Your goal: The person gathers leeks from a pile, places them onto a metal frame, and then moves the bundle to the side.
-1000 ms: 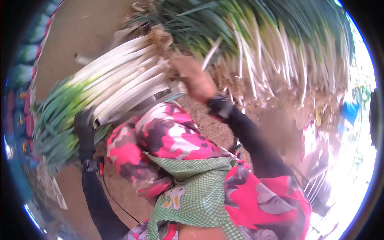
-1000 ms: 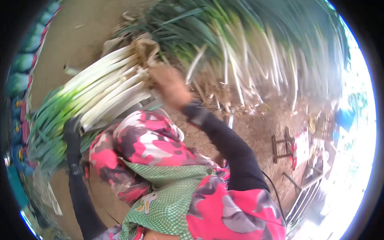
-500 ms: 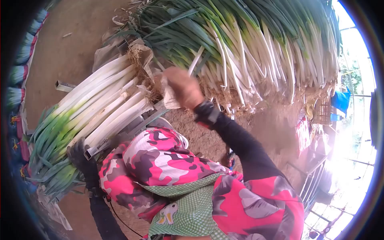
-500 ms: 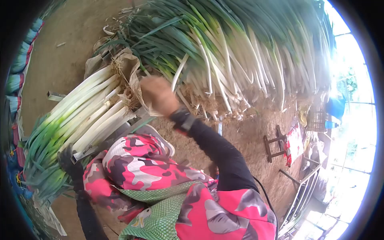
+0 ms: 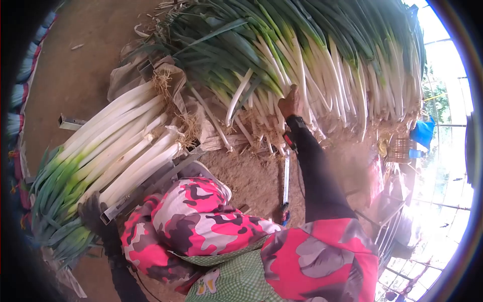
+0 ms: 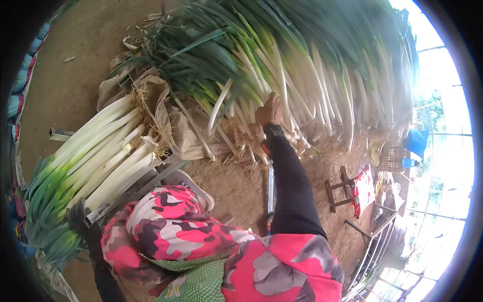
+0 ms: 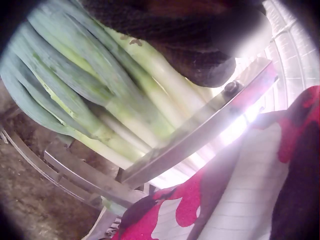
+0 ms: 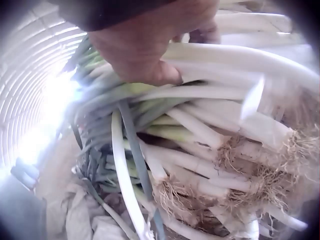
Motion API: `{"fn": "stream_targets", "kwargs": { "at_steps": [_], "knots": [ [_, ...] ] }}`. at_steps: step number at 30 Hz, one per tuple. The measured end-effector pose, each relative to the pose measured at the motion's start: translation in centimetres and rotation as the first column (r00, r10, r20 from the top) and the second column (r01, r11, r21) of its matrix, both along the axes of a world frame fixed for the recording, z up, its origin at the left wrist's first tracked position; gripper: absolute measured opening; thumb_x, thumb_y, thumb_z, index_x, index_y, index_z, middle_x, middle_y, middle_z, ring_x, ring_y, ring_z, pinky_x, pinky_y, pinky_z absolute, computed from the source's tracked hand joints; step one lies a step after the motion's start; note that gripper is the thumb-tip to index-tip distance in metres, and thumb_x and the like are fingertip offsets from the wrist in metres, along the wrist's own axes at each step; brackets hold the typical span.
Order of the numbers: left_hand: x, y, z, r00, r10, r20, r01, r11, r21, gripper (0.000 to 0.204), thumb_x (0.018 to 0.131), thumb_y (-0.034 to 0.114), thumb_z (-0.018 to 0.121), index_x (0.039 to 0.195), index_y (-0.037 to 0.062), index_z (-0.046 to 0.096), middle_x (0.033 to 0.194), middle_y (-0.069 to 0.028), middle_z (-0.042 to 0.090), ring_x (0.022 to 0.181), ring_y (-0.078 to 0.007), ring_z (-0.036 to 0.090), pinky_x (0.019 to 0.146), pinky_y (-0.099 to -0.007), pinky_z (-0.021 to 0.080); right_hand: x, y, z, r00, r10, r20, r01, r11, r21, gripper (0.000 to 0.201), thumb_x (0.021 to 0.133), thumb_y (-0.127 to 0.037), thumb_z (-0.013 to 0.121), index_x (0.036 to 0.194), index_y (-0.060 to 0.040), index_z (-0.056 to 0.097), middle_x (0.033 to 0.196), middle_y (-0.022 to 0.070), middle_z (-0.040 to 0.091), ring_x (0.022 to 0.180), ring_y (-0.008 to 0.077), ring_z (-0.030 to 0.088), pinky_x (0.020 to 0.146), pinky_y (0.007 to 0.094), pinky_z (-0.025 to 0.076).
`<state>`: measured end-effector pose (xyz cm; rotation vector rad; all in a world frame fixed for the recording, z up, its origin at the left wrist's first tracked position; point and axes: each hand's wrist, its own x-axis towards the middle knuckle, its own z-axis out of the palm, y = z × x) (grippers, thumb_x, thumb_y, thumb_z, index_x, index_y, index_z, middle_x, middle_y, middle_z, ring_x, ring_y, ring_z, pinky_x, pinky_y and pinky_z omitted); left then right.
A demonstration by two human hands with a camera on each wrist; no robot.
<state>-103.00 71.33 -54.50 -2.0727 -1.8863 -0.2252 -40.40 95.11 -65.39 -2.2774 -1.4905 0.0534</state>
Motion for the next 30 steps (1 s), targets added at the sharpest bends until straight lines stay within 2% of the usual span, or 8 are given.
{"fn": "stream_targets", "kwargs": {
  "at_steps": [9, 16, 18, 21, 23, 26, 28, 30],
  "knots": [
    [-0.7, -0.8, -1.1, 0.997, 0.082, 0.011, -0.082, 0.997, -0.009, 0.033, 0.091, 0.021, 0.051, 0.121, 0.0111, 0.062, 0.116, -0.0120, 0.059, 0.118, -0.0360, 0.047, 0.107, -0.0501, 0.032, 5.9, 3.4, -0.7, 0.953, 0.030, 0.303, -0.045, 0.998, 0.043, 0.057, 0.070, -0.012, 0.063, 0.123, -0.0025, 0.044, 0.110, 0.0254, 0.059, 0.100, 0.0441, 0.058, 0.082, 0.0489, 0.047],
    [0.6, -0.2, 0.4, 0.998, 0.063, 0.005, -0.063, 0.998, 0.015, 0.033, 0.085, 0.016, 0.056, 0.116, 0.0052, 0.061, 0.107, -0.0129, 0.061, 0.104, -0.0318, 0.055, 0.105, -0.0529, 0.033, 0.7, -3.2, 2.0, 0.929, 0.322, -0.184, -0.346, 0.930, -0.123, 0.049, 0.074, -0.022, 0.066, 0.109, 0.0046, 0.046, 0.080, 0.0245, 0.065, 0.074, 0.0399, 0.066, 0.074, 0.0462, 0.054],
    [0.4, -0.3, 0.6, 0.999, 0.043, 0.027, -0.044, 0.998, 0.048, 0.032, 0.085, 0.018, 0.059, 0.114, 0.0053, 0.062, 0.106, -0.0133, 0.061, 0.102, -0.0327, 0.054, 0.105, -0.0512, 0.034, -2.6, -8.1, 4.4, 0.551, 0.129, -0.825, -0.437, 0.886, -0.153, 0.039, 0.076, -0.021, 0.067, 0.101, 0.0057, 0.052, 0.076, 0.0145, 0.067, 0.067, 0.0248, 0.066, 0.067, 0.0359, 0.055],
    [-1.7, -0.3, 1.1, 0.977, 0.020, 0.214, -0.002, 0.997, -0.080, 0.031, 0.086, 0.020, 0.060, 0.113, 0.0039, 0.063, 0.103, -0.0131, 0.062, 0.102, -0.0320, 0.055, 0.104, -0.0444, 0.036, -5.6, -13.8, 9.1, 0.462, 0.349, -0.815, -0.554, 0.831, 0.042, 0.036, 0.079, -0.022, 0.066, 0.105, 0.0027, 0.059, 0.087, 0.0107, 0.063, 0.075, 0.0170, 0.063, 0.068, 0.0294, 0.052],
    [-1.5, 0.7, 4.1, 0.629, 0.149, 0.763, 0.067, 0.967, -0.244, 0.032, 0.091, 0.023, 0.057, 0.115, 0.0009, 0.061, 0.104, -0.0120, 0.064, 0.103, -0.0249, 0.060, 0.095, -0.0340, 0.044, -6.6, -15.0, 13.3, 0.330, 0.267, -0.905, -0.566, 0.824, 0.037, 0.038, 0.079, -0.020, 0.066, 0.109, 0.0022, 0.057, 0.091, 0.0097, 0.062, 0.075, 0.0161, 0.063, 0.066, 0.0292, 0.052],
    [4.8, 1.5, 12.1, 0.455, 0.150, 0.878, 0.057, 0.979, -0.197, 0.034, 0.092, 0.023, 0.057, 0.117, -0.0009, 0.060, 0.109, -0.0112, 0.064, 0.102, -0.0197, 0.061, 0.088, -0.0312, 0.048, -8.1, -17.7, 20.3, 0.054, 0.105, -0.993, -0.515, 0.855, 0.063, 0.047, 0.077, -0.016, 0.068, 0.117, 0.0026, 0.051, 0.091, 0.0090, 0.061, 0.074, 0.0160, 0.062, 0.064, 0.0292, 0.053],
    [10.8, 0.7, 15.9, 0.103, 0.086, 0.991, 0.201, 0.974, -0.105, 0.041, 0.090, 0.021, 0.060, 0.124, -0.0019, 0.055, 0.107, -0.0099, 0.063, 0.099, -0.0172, 0.060, 0.087, -0.0300, 0.048, -9.8, -19.7, 24.5, -0.098, 0.120, -0.988, -0.550, 0.821, 0.154, 0.053, 0.076, -0.013, 0.068, 0.121, 0.0023, 0.047, 0.089, 0.0084, 0.060, 0.073, 0.0163, 0.062, 0.063, 0.0295, 0.053],
    [15.7, -0.1, 17.2, -0.026, 0.111, 0.993, 0.505, 0.859, -0.083, 0.072, 0.086, 0.044, 0.059, 0.138, -0.0017, 0.039, 0.119, -0.0105, 0.059, 0.107, -0.0178, 0.058, 0.095, -0.0302, 0.046, -12.8, -21.8, 28.0, -0.004, 0.163, -0.987, -0.619, 0.774, 0.131, 0.057, 0.073, -0.009, 0.064, 0.124, 0.0003, 0.041, 0.088, 0.0088, 0.057, 0.070, 0.0154, 0.059, 0.062, 0.0315, 0.052]
  ]
}}
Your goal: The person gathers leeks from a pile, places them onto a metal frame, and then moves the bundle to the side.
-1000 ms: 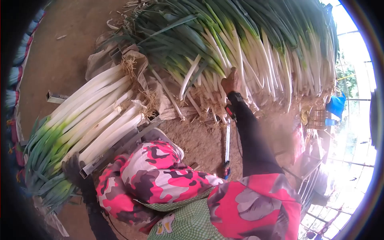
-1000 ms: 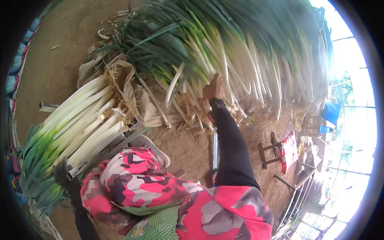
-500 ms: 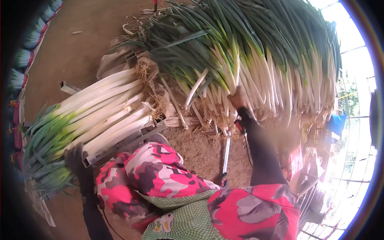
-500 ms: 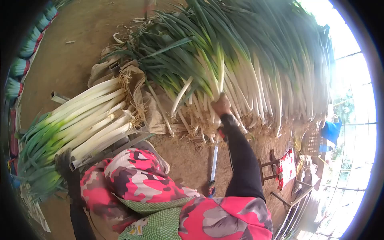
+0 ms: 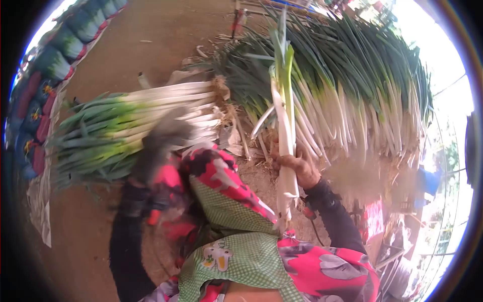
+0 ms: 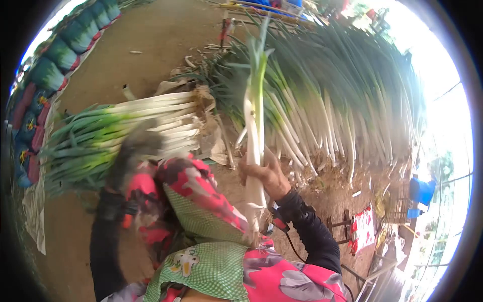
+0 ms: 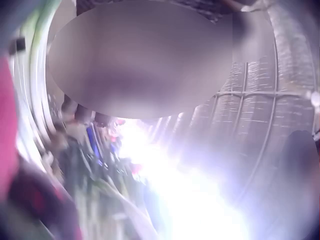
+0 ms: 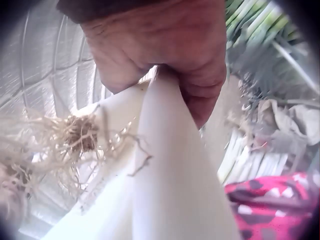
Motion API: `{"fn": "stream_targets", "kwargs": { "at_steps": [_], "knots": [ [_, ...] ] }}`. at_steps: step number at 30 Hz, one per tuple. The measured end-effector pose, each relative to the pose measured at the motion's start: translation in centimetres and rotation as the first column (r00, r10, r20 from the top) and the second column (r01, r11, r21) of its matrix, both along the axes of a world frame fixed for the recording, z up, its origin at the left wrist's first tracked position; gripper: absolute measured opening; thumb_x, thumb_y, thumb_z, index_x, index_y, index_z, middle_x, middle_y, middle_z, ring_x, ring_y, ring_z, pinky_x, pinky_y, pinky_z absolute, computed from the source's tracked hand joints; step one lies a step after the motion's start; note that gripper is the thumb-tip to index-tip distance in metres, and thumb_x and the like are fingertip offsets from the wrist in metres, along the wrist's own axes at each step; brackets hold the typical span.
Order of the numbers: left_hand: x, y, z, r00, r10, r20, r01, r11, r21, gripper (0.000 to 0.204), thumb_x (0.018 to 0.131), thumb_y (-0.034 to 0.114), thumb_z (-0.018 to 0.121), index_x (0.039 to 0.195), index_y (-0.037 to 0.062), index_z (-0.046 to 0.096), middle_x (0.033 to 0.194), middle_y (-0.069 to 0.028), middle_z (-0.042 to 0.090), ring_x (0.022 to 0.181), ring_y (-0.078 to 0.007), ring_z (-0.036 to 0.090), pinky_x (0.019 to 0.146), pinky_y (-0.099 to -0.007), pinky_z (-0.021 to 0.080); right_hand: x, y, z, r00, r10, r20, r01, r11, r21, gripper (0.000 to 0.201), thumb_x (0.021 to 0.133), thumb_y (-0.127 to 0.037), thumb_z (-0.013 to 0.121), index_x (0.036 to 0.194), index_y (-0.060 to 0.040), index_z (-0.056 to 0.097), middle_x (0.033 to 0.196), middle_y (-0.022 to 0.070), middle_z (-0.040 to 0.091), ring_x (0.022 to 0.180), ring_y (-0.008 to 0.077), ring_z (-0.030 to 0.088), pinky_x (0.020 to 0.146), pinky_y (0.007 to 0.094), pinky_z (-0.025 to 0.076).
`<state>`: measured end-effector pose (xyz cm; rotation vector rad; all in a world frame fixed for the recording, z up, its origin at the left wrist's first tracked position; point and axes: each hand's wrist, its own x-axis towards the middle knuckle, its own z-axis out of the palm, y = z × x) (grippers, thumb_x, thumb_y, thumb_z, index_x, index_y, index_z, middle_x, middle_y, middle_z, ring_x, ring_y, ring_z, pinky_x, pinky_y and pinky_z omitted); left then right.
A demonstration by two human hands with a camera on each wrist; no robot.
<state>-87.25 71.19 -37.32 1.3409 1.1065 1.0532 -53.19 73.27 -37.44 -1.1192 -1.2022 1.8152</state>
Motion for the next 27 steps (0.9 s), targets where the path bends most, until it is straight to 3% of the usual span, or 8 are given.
{"fn": "stream_targets", "kwargs": {
  "at_steps": [3, 8, 11, 14, 16, 23, 26, 27],
  "knots": [
    [7.4, -1.0, 1.2, 0.896, -0.088, 0.435, 0.194, 0.959, -0.206, 0.058, 0.093, 0.036, 0.060, 0.134, 0.0012, 0.040, 0.106, -0.0074, 0.060, 0.097, -0.0151, 0.060, 0.085, -0.0295, 0.050, -3.2, -1.5, 1.1, 0.970, 0.238, 0.054, -0.244, 0.959, 0.146, 0.050, 0.076, -0.006, 0.065, 0.121, 0.0007, 0.043, 0.090, 0.0086, 0.058, 0.070, 0.0178, 0.061, 0.063, 0.0316, 0.053],
    [6.8, -1.6, -0.7, 0.315, 0.169, 0.934, 0.059, 0.979, -0.197, 0.033, 0.096, 0.028, 0.056, 0.116, 0.0020, 0.053, 0.095, -0.0076, 0.063, 0.090, -0.0186, 0.063, 0.079, -0.0334, 0.053, -8.1, -5.2, 0.9, 0.846, 0.342, 0.409, -0.497, 0.783, 0.373, 0.069, 0.078, -0.002, 0.064, 0.139, -0.0019, 0.033, 0.091, 0.0075, 0.056, 0.080, 0.0183, 0.059, 0.071, 0.0321, 0.052],
    [5.2, -5.2, -0.7, 0.573, 0.277, 0.771, -0.315, 0.943, -0.104, 0.040, 0.097, 0.024, 0.053, 0.130, 0.0022, 0.046, 0.114, -0.0095, 0.060, 0.107, -0.0201, 0.057, 0.091, -0.0379, 0.049, -9.4, -5.8, 1.8, 0.792, 0.323, 0.518, -0.601, 0.565, 0.565, 0.080, 0.076, -0.007, 0.070, 0.144, -0.0027, 0.029, 0.101, 0.0094, 0.056, 0.092, 0.0166, 0.056, 0.080, 0.0339, 0.048],
    [4.7, -10.1, 2.1, 0.545, 0.217, 0.810, -0.374, 0.927, 0.004, 0.054, 0.098, 0.021, 0.050, 0.144, 0.0041, 0.028, 0.136, -0.0111, 0.046, 0.122, -0.0229, 0.051, 0.102, -0.0374, 0.045, -9.2, -6.5, 2.8, 0.707, 0.669, 0.231, -0.707, 0.659, 0.256, 0.078, 0.081, -0.009, 0.066, 0.146, -0.0017, 0.025, 0.105, 0.0096, 0.054, 0.092, 0.0169, 0.056, 0.080, 0.0325, 0.048],
    [3.7, -12.2, 3.4, 0.377, 0.277, 0.884, -0.443, 0.892, -0.091, 0.059, 0.089, 0.005, 0.060, 0.141, 0.0045, 0.031, 0.126, -0.0127, 0.054, 0.109, -0.0287, 0.059, 0.092, -0.0390, 0.053, -9.8, -7.0, 3.8, 0.652, 0.735, 0.183, -0.755, 0.611, 0.238, 0.067, 0.087, -0.012, 0.060, 0.145, 0.0005, 0.028, 0.106, 0.0092, 0.053, 0.089, 0.0162, 0.054, 0.080, 0.0308, 0.048],
    [2.1, -14.7, 3.7, 0.257, 0.192, 0.947, -0.537, 0.843, -0.025, 0.058, 0.094, 0.024, 0.059, 0.142, 0.0063, 0.031, 0.132, -0.0113, 0.051, 0.114, -0.0272, 0.055, 0.098, -0.0422, 0.047, -13.7, -9.0, 3.3, 0.776, 0.569, 0.274, -0.622, 0.615, 0.485, 0.054, 0.090, -0.013, 0.057, 0.138, 0.0041, 0.038, 0.093, 0.0087, 0.060, 0.076, 0.0143, 0.057, 0.071, 0.0299, 0.049],
    [2.9, -14.4, 1.1, 0.243, 0.247, 0.938, -0.551, 0.831, -0.076, 0.057, 0.096, 0.028, 0.056, 0.142, 0.0070, 0.031, 0.133, -0.0115, 0.050, 0.116, -0.0262, 0.054, 0.098, -0.0426, 0.047, -16.4, -7.6, 1.4, 0.791, 0.464, 0.399, -0.604, 0.484, 0.634, 0.051, 0.088, -0.015, 0.059, 0.134, -0.0005, 0.043, 0.097, 0.0185, 0.064, 0.085, 0.0258, 0.065, 0.075, 0.0358, 0.050],
    [2.5, -14.5, -0.4, 0.385, 0.268, 0.883, -0.542, 0.840, -0.019, 0.053, 0.098, 0.027, 0.052, 0.142, 0.0066, 0.031, 0.133, -0.0113, 0.049, 0.117, -0.0250, 0.052, 0.098, -0.0423, 0.047, -17.0, -7.5, 1.3, 0.763, 0.462, 0.453, -0.645, 0.496, 0.581, 0.051, 0.088, -0.017, 0.060, 0.133, -0.0011, 0.044, 0.099, 0.0200, 0.064, 0.088, 0.0284, 0.065, 0.077, 0.0370, 0.050]
  ]
}}
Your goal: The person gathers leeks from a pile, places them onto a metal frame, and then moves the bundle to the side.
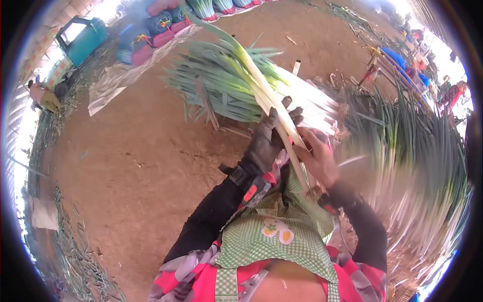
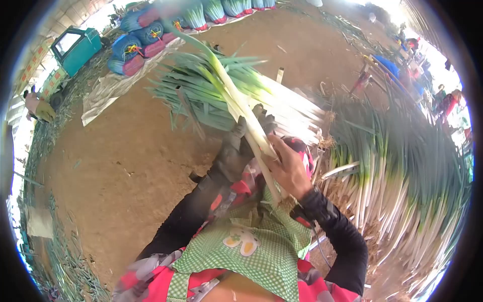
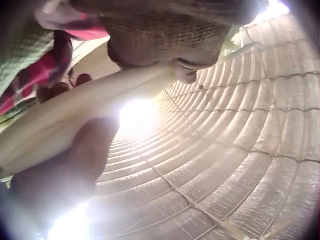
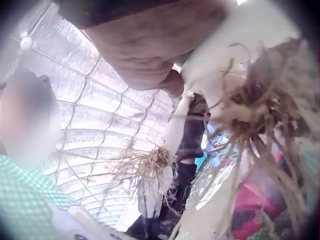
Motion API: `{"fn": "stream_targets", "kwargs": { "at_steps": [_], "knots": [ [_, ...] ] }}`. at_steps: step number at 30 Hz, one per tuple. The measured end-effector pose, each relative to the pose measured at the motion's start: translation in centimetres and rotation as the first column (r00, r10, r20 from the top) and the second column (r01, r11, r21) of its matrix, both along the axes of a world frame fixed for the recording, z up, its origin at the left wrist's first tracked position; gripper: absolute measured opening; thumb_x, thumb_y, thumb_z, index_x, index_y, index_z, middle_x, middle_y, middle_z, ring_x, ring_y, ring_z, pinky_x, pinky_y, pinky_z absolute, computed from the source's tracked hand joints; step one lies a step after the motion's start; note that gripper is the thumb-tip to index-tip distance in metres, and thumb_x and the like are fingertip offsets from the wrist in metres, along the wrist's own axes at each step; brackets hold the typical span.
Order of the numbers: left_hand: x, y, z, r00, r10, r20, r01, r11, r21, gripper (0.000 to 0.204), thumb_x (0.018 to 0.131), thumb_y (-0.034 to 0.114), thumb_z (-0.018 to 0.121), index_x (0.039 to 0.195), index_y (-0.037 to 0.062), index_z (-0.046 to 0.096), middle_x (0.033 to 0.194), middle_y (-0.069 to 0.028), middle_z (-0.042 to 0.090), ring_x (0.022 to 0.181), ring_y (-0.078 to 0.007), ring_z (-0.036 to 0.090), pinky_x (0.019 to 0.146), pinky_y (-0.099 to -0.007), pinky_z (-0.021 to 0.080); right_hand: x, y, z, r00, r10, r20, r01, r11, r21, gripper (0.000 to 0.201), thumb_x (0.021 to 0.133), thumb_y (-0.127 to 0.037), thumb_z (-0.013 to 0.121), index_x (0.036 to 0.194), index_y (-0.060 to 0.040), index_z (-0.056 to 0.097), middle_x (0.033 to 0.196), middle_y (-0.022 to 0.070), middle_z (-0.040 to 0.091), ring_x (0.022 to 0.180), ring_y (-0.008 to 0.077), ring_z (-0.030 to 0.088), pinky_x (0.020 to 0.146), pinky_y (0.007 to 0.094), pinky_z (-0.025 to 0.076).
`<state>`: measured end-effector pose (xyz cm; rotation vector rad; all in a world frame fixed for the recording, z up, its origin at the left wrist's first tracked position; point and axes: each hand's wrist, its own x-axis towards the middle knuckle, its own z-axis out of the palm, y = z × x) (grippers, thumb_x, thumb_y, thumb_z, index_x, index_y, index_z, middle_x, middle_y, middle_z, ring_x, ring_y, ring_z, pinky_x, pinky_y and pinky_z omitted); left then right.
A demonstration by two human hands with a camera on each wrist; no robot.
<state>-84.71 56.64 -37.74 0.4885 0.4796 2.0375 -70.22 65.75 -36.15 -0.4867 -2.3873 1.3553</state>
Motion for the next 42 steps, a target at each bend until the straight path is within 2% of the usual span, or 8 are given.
{"fn": "stream_targets", "kwargs": {
  "at_steps": [3, 8, 15, 19, 22, 27, 31, 42],
  "knots": [
    [0.3, 0.8, -4.4, 0.958, 0.004, 0.288, 0.024, 0.995, -0.092, 0.046, 0.101, 0.023, 0.047, 0.140, 0.0052, 0.033, 0.133, -0.0111, 0.049, 0.118, -0.0248, 0.052, 0.099, -0.0418, 0.047, -0.7, 0.0, -0.7, 0.990, 0.011, 0.137, -0.008, 1.000, -0.019, 0.051, 0.086, -0.020, 0.062, 0.130, -0.0023, 0.044, 0.103, 0.0238, 0.063, 0.095, 0.0349, 0.065, 0.081, 0.0398, 0.049],
    [0.9, 1.3, -4.7, 0.998, 0.006, -0.063, -0.010, 0.997, -0.074, 0.045, 0.101, 0.022, 0.045, 0.140, 0.0024, 0.033, 0.133, -0.0158, 0.048, 0.123, -0.0268, 0.049, 0.104, -0.0386, 0.044, 1.6, 2.7, -3.8, 0.972, 0.147, 0.183, -0.148, 0.989, -0.009, 0.068, 0.089, -0.025, 0.061, 0.144, -0.0032, 0.028, 0.102, 0.0239, 0.062, 0.093, 0.0335, 0.063, 0.083, 0.0374, 0.048],
    [0.8, 2.8, -4.2, 0.995, -0.058, 0.083, 0.055, 0.998, 0.039, 0.050, 0.101, 0.024, 0.045, 0.139, -0.0039, 0.030, 0.135, -0.0236, 0.047, 0.126, -0.0315, 0.047, 0.109, -0.0409, 0.040, 7.3, 2.3, 0.3, 0.982, -0.027, 0.186, -0.007, 0.983, 0.184, 0.014, 0.090, -0.012, 0.053, 0.096, 0.0014, 0.052, 0.071, 0.0228, 0.056, 0.066, 0.0406, 0.057, 0.063, 0.0447, 0.045],
    [3.5, 2.8, -2.9, 0.861, -0.082, -0.503, -0.138, 0.912, -0.385, 0.042, 0.104, 0.019, 0.037, 0.139, -0.0034, 0.032, 0.131, -0.0214, 0.051, 0.121, -0.0283, 0.052, 0.106, -0.0395, 0.042, 5.3, 1.6, 0.0, 0.965, -0.193, 0.176, 0.127, 0.936, 0.327, 0.019, 0.089, -0.011, 0.054, 0.102, 0.0008, 0.047, 0.071, 0.0267, 0.057, 0.070, 0.0450, 0.058, 0.063, 0.0497, 0.044],
    [4.4, 2.3, -2.2, 0.889, -0.010, -0.458, -0.167, 0.924, -0.345, 0.041, 0.103, 0.020, 0.040, 0.136, -0.0027, 0.037, 0.129, -0.0193, 0.052, 0.119, -0.0263, 0.053, 0.104, -0.0395, 0.044, 4.7, 1.2, -2.4, 0.984, -0.128, 0.123, 0.063, 0.900, 0.432, 0.053, 0.083, -0.015, 0.065, 0.125, -0.0002, 0.036, 0.087, 0.0286, 0.061, 0.083, 0.0458, 0.061, 0.073, 0.0489, 0.048],
    [3.2, 4.0, -2.1, 0.978, -0.007, 0.210, 0.041, 0.987, -0.158, 0.041, 0.103, 0.025, 0.039, 0.132, -0.0035, 0.045, 0.123, -0.0140, 0.056, 0.116, -0.0197, 0.054, 0.102, -0.0310, 0.043, 6.3, 2.1, -1.7, 0.935, -0.019, 0.355, -0.018, 0.995, 0.100, 0.070, 0.078, -0.016, 0.071, 0.134, -0.0013, 0.032, 0.092, 0.0285, 0.061, 0.088, 0.0457, 0.062, 0.077, 0.0480, 0.049],
    [-5.2, 6.0, -4.7, 0.928, -0.092, 0.362, 0.079, 0.996, 0.048, 0.061, 0.098, 0.043, 0.046, 0.136, -0.0044, 0.037, 0.136, -0.0193, 0.046, 0.125, -0.0309, 0.046, 0.110, -0.0466, 0.034, 8.6, 3.4, -1.5, 0.946, 0.050, 0.320, -0.131, 0.963, 0.236, 0.068, 0.077, -0.009, 0.068, 0.135, -0.0020, 0.033, 0.089, 0.0268, 0.062, 0.083, 0.0442, 0.064, 0.073, 0.0479, 0.051],
    [-22.5, 8.5, 6.2, 0.947, 0.197, -0.253, -0.140, 0.964, 0.226, 0.051, 0.096, 0.027, 0.052, 0.136, -0.0006, 0.039, 0.133, -0.0231, 0.047, 0.126, -0.0357, 0.045, 0.109, -0.0538, 0.034, -1.4, 19.4, -2.7, 0.998, -0.050, 0.028, 0.013, 0.675, 0.737, 0.066, 0.073, 0.005, 0.054, 0.136, -0.0079, 0.043, 0.103, 0.0143, 0.059, 0.094, 0.0329, 0.059, 0.077, 0.0413, 0.051]
  ]
}}
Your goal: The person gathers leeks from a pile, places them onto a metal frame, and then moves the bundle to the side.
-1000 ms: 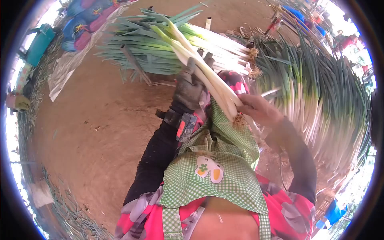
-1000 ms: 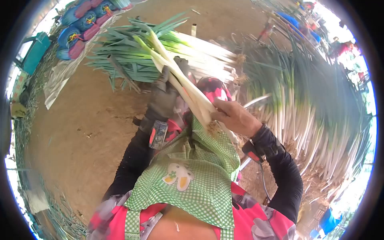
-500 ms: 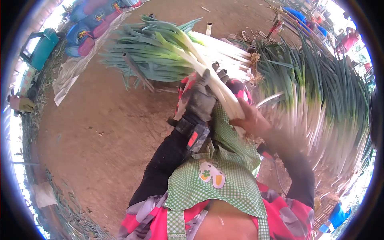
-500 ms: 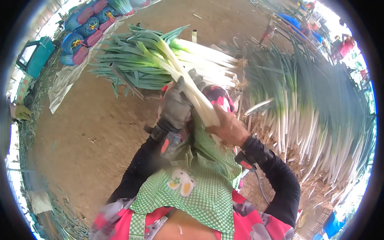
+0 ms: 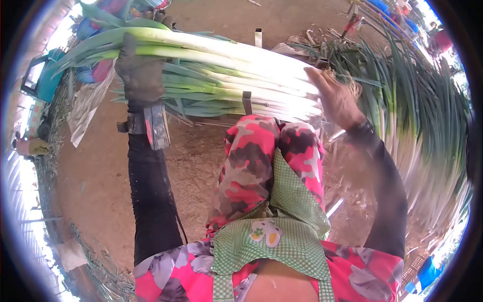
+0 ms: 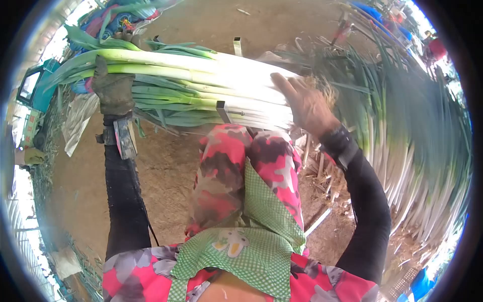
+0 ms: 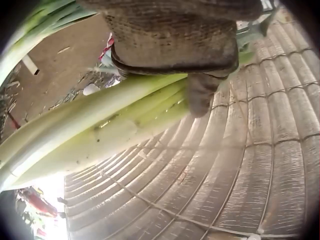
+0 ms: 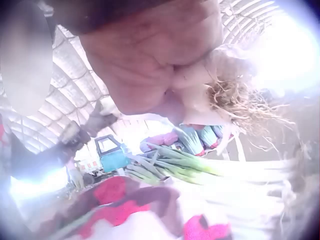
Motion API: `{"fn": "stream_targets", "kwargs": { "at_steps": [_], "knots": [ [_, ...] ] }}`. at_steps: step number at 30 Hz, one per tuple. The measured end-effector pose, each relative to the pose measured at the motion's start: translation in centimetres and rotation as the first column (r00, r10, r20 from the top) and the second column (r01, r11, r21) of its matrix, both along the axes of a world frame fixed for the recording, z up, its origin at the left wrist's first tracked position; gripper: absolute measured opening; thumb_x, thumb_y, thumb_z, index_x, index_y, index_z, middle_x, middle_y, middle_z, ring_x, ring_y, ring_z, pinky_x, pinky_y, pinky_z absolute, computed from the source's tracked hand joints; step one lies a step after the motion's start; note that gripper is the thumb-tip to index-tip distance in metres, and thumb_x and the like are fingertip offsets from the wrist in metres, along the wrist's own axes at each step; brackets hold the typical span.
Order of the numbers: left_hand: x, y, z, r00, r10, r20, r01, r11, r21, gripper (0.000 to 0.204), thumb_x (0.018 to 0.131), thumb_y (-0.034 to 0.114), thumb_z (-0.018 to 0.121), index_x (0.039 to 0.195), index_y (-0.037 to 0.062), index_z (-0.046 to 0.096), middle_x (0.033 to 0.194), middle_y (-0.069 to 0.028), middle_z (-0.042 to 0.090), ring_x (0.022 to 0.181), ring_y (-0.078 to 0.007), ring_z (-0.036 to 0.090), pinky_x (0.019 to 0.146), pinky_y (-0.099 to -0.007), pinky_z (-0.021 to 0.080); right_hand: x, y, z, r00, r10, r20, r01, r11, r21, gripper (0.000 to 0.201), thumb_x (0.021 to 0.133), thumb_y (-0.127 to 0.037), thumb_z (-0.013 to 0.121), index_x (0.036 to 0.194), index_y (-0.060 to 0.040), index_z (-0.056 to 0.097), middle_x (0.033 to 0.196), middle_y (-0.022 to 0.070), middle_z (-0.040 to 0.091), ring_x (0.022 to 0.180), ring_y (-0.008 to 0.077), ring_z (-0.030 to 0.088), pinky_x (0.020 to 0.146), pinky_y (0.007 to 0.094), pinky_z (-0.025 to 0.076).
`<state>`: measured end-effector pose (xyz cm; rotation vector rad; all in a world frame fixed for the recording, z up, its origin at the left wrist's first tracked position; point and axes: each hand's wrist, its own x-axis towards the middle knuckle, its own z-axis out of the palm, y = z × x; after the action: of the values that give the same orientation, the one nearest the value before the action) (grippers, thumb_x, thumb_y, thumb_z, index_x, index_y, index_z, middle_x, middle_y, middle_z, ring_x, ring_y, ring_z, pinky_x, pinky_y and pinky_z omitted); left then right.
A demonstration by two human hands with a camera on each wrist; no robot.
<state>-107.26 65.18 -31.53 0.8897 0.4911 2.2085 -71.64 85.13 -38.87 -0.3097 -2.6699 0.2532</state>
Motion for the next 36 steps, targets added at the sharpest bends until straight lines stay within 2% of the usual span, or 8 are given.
{"fn": "stream_targets", "kwargs": {
  "at_steps": [3, 7, 10, 12, 19, 22, 28, 36],
  "knots": [
    [-4.3, 0.4, -6.0, 0.990, 0.138, -0.013, -0.133, 0.921, -0.365, 0.045, 0.093, 0.021, 0.054, 0.132, 0.0015, 0.043, 0.122, -0.0190, 0.055, 0.115, -0.0322, 0.052, 0.101, -0.0470, 0.042, -3.0, 4.1, -4.8, 0.997, -0.022, 0.075, 0.011, 0.989, 0.148, 0.067, 0.076, 0.004, 0.058, 0.139, -0.0092, 0.041, 0.113, 0.0164, 0.059, 0.097, 0.0352, 0.061, 0.082, 0.0406, 0.051],
    [-6.5, -3.2, -17.0, 0.941, 0.299, -0.160, -0.221, 0.183, -0.958, 0.040, 0.089, 0.013, 0.056, 0.127, 0.0042, 0.048, 0.106, -0.0135, 0.064, 0.099, -0.0275, 0.062, 0.090, -0.0380, 0.051, -2.4, 8.0, -15.8, 0.860, -0.109, 0.498, 0.107, 0.994, 0.034, 0.065, 0.078, -0.002, 0.060, 0.138, -0.0158, 0.043, 0.099, 0.0141, 0.057, 0.091, 0.0317, 0.058, 0.073, 0.0425, 0.049],
    [-1.9, -2.1, -15.6, 0.784, 0.378, -0.493, -0.599, 0.250, -0.761, 0.027, 0.083, 0.008, 0.061, 0.108, 0.0008, 0.061, 0.081, -0.0089, 0.067, 0.074, -0.0226, 0.065, 0.068, -0.0344, 0.053, -2.7, 7.8, -15.6, 0.884, -0.134, 0.448, 0.223, 0.963, -0.152, 0.063, 0.078, -0.002, 0.059, 0.137, -0.0187, 0.045, 0.095, 0.0131, 0.056, 0.092, 0.0308, 0.057, 0.069, 0.0441, 0.048],
    [-1.1, 0.1, -17.1, 0.261, 0.352, -0.899, -0.958, 0.205, -0.198, 0.027, 0.080, 0.010, 0.064, 0.107, 0.0048, 0.063, 0.083, -0.0084, 0.067, 0.075, -0.0235, 0.064, 0.068, -0.0348, 0.052, -2.1, 7.7, -16.4, 0.908, -0.124, 0.400, 0.175, 0.980, -0.095, 0.058, 0.080, -0.006, 0.057, 0.135, -0.0204, 0.045, 0.093, 0.0114, 0.057, 0.089, 0.0317, 0.059, 0.066, 0.0457, 0.047],
    [0.7, 10.1, -17.9, -0.528, -0.155, -0.835, -0.765, 0.515, 0.388, 0.037, 0.084, 0.037, 0.064, 0.114, 0.0157, 0.065, 0.113, -0.0070, 0.063, 0.114, -0.0275, 0.052, 0.101, -0.0481, 0.033, -3.0, 6.8, -16.8, 0.927, -0.262, 0.269, 0.259, 0.965, 0.048, 0.054, 0.078, -0.006, 0.055, 0.131, -0.0191, 0.050, 0.095, 0.0068, 0.058, 0.094, 0.0301, 0.055, 0.076, 0.0472, 0.042],
    [0.3, 10.4, -17.8, -0.396, -0.480, -0.783, -0.850, 0.514, 0.116, 0.039, 0.086, 0.043, 0.059, 0.114, 0.0177, 0.066, 0.110, -0.0081, 0.063, 0.108, -0.0282, 0.054, 0.101, -0.0517, 0.030, -2.8, 5.9, -16.5, 0.950, -0.170, 0.260, 0.219, 0.960, -0.176, 0.049, 0.080, -0.012, 0.057, 0.129, -0.0145, 0.051, 0.105, 0.0105, 0.058, 0.104, 0.0318, 0.053, 0.087, 0.0473, 0.041],
    [0.6, 7.8, -20.8, -0.519, -0.273, -0.810, -0.792, 0.510, 0.335, 0.039, 0.083, 0.047, 0.060, 0.106, 0.0162, 0.069, 0.092, -0.0098, 0.064, 0.096, -0.0296, 0.056, 0.093, -0.0567, 0.036, 0.1, 8.0, -20.2, 0.994, 0.066, 0.083, -0.039, 0.958, -0.285, 0.051, 0.085, -0.026, 0.059, 0.131, -0.0062, 0.049, 0.133, 0.0171, 0.049, 0.123, 0.0362, 0.044, 0.104, 0.0448, 0.033],
    [0.7, 7.4, -22.4, -0.604, -0.169, -0.779, -0.697, 0.585, 0.414, 0.027, 0.085, 0.033, 0.065, 0.106, 0.0167, 0.069, 0.103, -0.0037, 0.065, 0.098, -0.0257, 0.056, 0.096, -0.0475, 0.036, -0.2, 2.5, -19.4, 0.903, -0.381, 0.199, 0.411, 0.901, -0.140, 0.051, 0.089, -0.032, 0.050, 0.133, -0.0052, 0.049, 0.138, 0.0187, 0.046, 0.134, 0.0357, 0.034, 0.112, 0.0486, 0.025]
  ]
}}
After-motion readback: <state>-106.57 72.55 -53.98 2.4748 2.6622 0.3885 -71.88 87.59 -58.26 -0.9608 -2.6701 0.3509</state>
